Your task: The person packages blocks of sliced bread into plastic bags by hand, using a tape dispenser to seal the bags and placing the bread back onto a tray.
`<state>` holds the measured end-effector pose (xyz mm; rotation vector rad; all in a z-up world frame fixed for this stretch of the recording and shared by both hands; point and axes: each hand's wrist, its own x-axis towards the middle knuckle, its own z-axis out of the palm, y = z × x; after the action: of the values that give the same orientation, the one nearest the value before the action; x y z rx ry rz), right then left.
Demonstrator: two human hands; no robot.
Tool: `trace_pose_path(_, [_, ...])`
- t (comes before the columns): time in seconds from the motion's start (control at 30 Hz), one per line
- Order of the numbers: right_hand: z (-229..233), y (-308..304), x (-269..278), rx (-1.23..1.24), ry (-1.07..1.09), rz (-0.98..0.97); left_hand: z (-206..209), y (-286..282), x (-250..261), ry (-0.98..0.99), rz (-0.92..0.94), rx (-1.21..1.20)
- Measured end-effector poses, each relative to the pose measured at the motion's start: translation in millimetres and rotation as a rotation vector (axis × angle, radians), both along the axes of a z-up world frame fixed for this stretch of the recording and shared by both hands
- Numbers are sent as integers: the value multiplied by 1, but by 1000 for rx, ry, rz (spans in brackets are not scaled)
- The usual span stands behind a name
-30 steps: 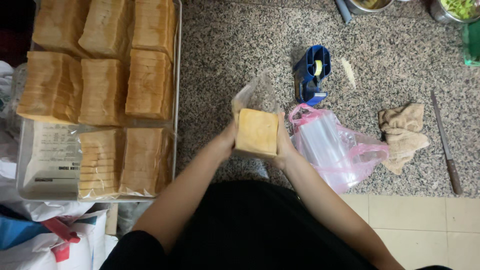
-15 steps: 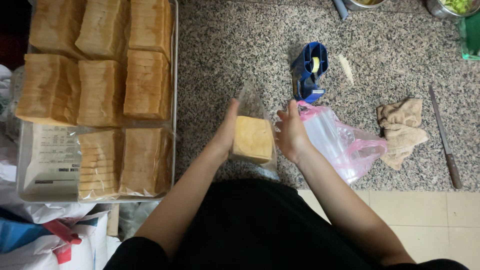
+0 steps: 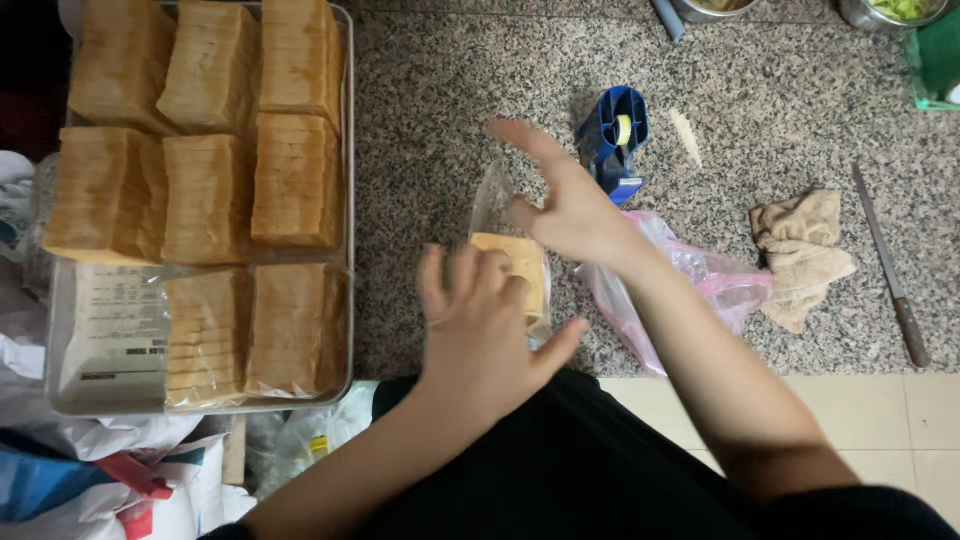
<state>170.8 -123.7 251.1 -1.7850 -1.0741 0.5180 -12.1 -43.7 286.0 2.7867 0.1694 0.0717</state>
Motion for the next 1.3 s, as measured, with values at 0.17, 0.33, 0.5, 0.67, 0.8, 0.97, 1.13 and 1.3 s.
trace_pose_path(0.17, [14, 40, 10, -398, -493, 483, -29, -10, 25, -130, -68, -43])
trace_pose_path(0.33, [19, 45, 11, -517, -471, 477, -48, -10, 27, 97, -64, -117])
trace_pose_path(0.5, [36, 3, 13, -357, -640, 239, -16, 35, 5, -167, -241, -161])
trace_pose_path(0.67, [59, -41, -1, -545, -715, 18, 34, 87, 9, 236, -154, 267])
trace_pose_path(0.8, [45, -52, -26, -534, -495, -160, 25, 110, 15, -184, -236, 332])
trace_pose_path(0.97, [8, -52, -34, -620, -509, -343, -14, 117, 25, -249, -260, 331])
trace_pose_path(1.13, [0, -63, -30, -414, -518, -475, -30, 107, 11, -378, -245, 382])
trace_pose_path(1.3, [1, -54, -24, -497, -465, -517, -24, 99, 14, -285, -296, 351])
